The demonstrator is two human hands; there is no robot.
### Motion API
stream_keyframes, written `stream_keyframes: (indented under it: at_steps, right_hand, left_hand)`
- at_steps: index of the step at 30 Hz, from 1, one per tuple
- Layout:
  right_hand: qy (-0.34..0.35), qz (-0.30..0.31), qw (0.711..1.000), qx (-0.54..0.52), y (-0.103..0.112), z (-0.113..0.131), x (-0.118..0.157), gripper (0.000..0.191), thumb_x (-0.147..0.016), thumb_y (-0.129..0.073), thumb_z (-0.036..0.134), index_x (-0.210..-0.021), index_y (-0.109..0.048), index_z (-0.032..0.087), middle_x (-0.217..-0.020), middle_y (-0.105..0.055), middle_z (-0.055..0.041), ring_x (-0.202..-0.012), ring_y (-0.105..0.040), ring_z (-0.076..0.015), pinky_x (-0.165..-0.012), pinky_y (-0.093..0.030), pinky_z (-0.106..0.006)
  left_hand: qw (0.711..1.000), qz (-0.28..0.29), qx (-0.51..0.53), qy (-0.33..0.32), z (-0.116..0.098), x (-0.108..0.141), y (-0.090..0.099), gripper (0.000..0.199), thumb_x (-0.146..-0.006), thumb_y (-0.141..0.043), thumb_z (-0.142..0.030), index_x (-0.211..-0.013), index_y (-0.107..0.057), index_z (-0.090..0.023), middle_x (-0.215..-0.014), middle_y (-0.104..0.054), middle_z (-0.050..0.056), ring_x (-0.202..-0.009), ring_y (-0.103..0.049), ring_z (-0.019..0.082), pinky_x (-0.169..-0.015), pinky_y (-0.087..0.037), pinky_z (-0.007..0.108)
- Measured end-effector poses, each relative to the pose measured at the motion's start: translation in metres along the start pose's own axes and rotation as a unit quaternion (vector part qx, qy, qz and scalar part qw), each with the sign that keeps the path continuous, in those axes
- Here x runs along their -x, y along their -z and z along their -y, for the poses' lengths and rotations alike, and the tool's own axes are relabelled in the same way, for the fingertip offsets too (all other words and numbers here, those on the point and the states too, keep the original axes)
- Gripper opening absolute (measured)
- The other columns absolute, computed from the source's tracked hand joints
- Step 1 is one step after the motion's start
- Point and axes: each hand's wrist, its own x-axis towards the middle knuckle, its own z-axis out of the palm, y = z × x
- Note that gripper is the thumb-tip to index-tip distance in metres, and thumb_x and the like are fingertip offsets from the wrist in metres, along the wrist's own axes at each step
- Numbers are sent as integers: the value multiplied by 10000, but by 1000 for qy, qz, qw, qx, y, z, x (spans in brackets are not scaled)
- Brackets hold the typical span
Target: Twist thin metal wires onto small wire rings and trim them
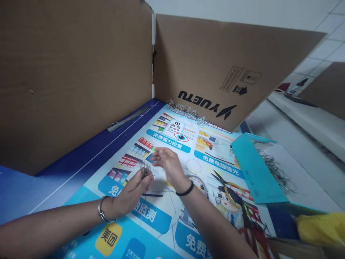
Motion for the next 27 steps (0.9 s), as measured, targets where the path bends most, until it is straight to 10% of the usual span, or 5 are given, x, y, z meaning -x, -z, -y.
stream_keyframes:
  at_steps: [5, 11, 27]
  right_hand:
    - [-59, 87, 981, 163, -11, -12, -1, 398, -785, -571, 483, -1019, -610, 163, -967, -642, -74, -739, -610, -158, -620, -477, -288]
    - [61, 137, 908, 392, 15, 18, 25, 266, -861, -457, 270, -1049, -638, 217, -1009, -611, -55, -956, -556, -186, -878, -417, -373]
    - [114, 211, 892, 383, 13, 38, 69, 141, -829, -581, 202, -914, -673, 267, -854, -600, 1, -826, -560, -140, -742, -432, -253]
  left_hand:
    - [1000, 24, 2, 7, -2, -2, 0, 241, -908, -376, -404, -868, -472, -187, -756, -483, 14, -673, -417, 147, -643, -369, 293]
    - [999, 42, -34, 2, -2, -4, 1, 226, -909, -385, -374, -805, -453, -185, -743, -447, 2, -666, -392, 135, -634, -361, 279]
    - [991, 120, -18, -64, 7, -6, -12, 229, -885, -465, -304, -1089, -468, -199, -1039, -508, 71, -987, -491, 198, -875, -419, 376]
